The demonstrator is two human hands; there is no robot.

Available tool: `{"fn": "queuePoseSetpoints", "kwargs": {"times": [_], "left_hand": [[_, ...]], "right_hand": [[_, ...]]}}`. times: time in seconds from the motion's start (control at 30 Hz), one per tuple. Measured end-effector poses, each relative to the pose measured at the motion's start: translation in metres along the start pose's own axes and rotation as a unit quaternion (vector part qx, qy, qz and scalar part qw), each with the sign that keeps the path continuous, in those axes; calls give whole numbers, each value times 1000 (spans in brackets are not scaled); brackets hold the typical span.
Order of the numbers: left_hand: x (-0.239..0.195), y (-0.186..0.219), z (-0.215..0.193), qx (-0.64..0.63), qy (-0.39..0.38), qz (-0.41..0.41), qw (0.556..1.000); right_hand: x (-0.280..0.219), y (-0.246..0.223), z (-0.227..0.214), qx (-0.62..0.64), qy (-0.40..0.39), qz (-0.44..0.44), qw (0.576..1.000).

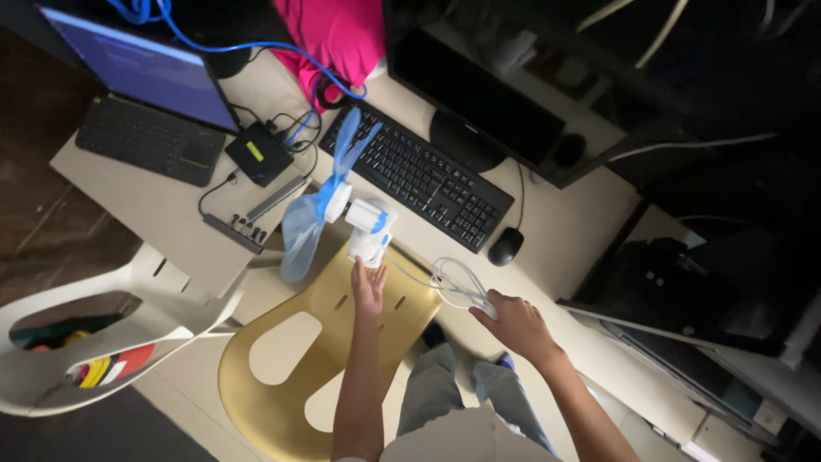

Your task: The person cleans a small blue and white desk fan using a fluffy duster, wiping the blades and body. They then plug the fan into a power strip and move two bottles of cleaning solution to a different location on the desk.

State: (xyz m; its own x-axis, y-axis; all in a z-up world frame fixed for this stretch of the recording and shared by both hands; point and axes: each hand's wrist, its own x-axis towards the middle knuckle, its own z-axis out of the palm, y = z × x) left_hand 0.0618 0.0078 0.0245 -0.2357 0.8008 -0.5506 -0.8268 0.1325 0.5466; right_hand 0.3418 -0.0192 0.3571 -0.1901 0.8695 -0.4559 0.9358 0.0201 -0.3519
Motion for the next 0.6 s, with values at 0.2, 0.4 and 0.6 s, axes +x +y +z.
{"fn": "queuePoseSetpoints", "kwargs": {"times": [0.2, 0.4, 0.6], "left_hand": [[12, 7, -3, 16, 25, 15, 999], [35, 6, -21, -14, 9, 33, 999], [24, 23, -9, 3, 3, -8, 1000]], "right_hand": [[-10, 20, 3, 10, -2, 6, 1000], [-7, 26, 10, -8, -29, 8, 1000], [6, 20, 12, -6, -31, 1, 1000]]}}
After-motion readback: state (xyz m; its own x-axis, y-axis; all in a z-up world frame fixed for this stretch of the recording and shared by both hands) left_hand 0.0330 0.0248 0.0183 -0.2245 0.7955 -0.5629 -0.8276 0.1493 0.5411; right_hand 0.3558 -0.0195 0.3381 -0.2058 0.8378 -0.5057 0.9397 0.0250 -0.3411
